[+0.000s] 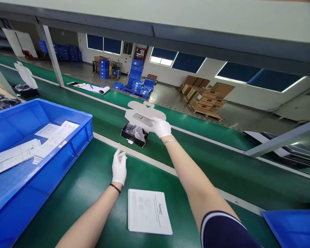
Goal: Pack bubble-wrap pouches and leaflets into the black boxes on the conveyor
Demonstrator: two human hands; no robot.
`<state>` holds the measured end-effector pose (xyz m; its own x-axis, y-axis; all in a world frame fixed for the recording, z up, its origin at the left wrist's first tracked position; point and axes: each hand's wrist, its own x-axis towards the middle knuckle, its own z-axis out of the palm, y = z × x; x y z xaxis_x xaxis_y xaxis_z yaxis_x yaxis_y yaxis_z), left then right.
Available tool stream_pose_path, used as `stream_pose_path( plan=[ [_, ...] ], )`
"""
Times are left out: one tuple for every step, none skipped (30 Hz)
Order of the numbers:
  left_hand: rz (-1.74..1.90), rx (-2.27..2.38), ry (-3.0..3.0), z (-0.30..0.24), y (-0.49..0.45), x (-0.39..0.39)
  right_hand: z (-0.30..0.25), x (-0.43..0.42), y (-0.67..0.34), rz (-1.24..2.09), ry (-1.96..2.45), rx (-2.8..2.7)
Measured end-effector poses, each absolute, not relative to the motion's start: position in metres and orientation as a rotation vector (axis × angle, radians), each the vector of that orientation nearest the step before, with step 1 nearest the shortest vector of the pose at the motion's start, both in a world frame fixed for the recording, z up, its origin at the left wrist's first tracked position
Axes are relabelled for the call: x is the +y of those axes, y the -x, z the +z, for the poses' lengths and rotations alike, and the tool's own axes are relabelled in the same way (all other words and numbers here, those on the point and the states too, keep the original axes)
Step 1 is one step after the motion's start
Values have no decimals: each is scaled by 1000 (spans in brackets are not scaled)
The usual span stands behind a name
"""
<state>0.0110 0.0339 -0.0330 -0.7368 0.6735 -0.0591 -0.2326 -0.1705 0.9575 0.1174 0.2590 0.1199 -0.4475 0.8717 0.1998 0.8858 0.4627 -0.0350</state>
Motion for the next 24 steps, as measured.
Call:
stream_pose_path(
  plan=[
    [1954, 1496, -517, -33, -11, 34, 116, 267, -111, -116, 1587, -2498],
    [1951, 1494, -520, -34, -10, 34, 112, 273, -105, -104, 1615, -2500],
    [1951, 1491, -524, -34, -10, 34, 107, 278, -100, -84, 1623, -2519],
    [1952, 1488, -530, -35, -10, 35, 102, 281, -96, -62, 1621, -2537],
    [1954, 1483, -539, -36, -10, 35, 98, 282, -94, -45, 1622, -2544],
    [1957, 1476, -547, -37, -9, 36, 95, 282, -94, -30, 1632, -2542],
    [1958, 1470, -555, -38, -9, 36, 94, 279, -96, -26, 1645, -2532],
    [1955, 1464, -560, -38, -9, 36, 93, 274, -100, -37, 1648, -2507],
    [1950, 1461, -565, -37, -8, 36, 93, 266, -108, -61, 1637, -2463],
    [1942, 1463, -571, -36, -8, 35, 92, 255, -118, -74, 1608, -2422],
    [1934, 1469, -577, -35, -8, 34, 90, 240, -131, -41, 1559, -2419],
    [1925, 1477, -591, -34, -7, 34, 86, 223, -146, 64, 1491, -2471],
    [1918, 1485, -607, -33, -7, 34, 81, 202, -163, 252, 1402, -2581],
    [1913, 1490, -626, -32, -7, 34, 76, 180, -180, 516, 1287, -2725],
    [1897, 1489, -656, -32, -7, 34, 69, 158, -197, 813, 1151, -2861],
    [1875, 1484, -676, -32, -8, 34, 62, 136, -214, 1061, 1027, -2945],
    [1844, 1465, -706, -32, -8, 34, 55, 115, -229, 1211, 966, -2968],
    [1803, 1433, -742, -32, -10, 34, 48, 98, -242, 1260, 995, -2933],
    [1755, 1390, -782, -31, -11, 33, 42, 84, -253, 1238, 1096, -2850],
    [1701, 1337, -828, -30, -12, 31, 35, 75, -261, 1189, 1220, -2732],
    [1646, 1279, -877, -29, -13, 29, 30, 69, -267, 1149, 1316, -2607],
    [1594, 1224, -926, -28, -13, 28, 27, 66, -271, 1121, 1361, -2499],
    [1550, 1180, -972, -26, -13, 26, 24, 66, -274, 1091, 1362, -2418],
    [1510, 1147, -1023, -24, -13, 25, 23, 67, -274, 1049, 1351, -2354]
  ],
)
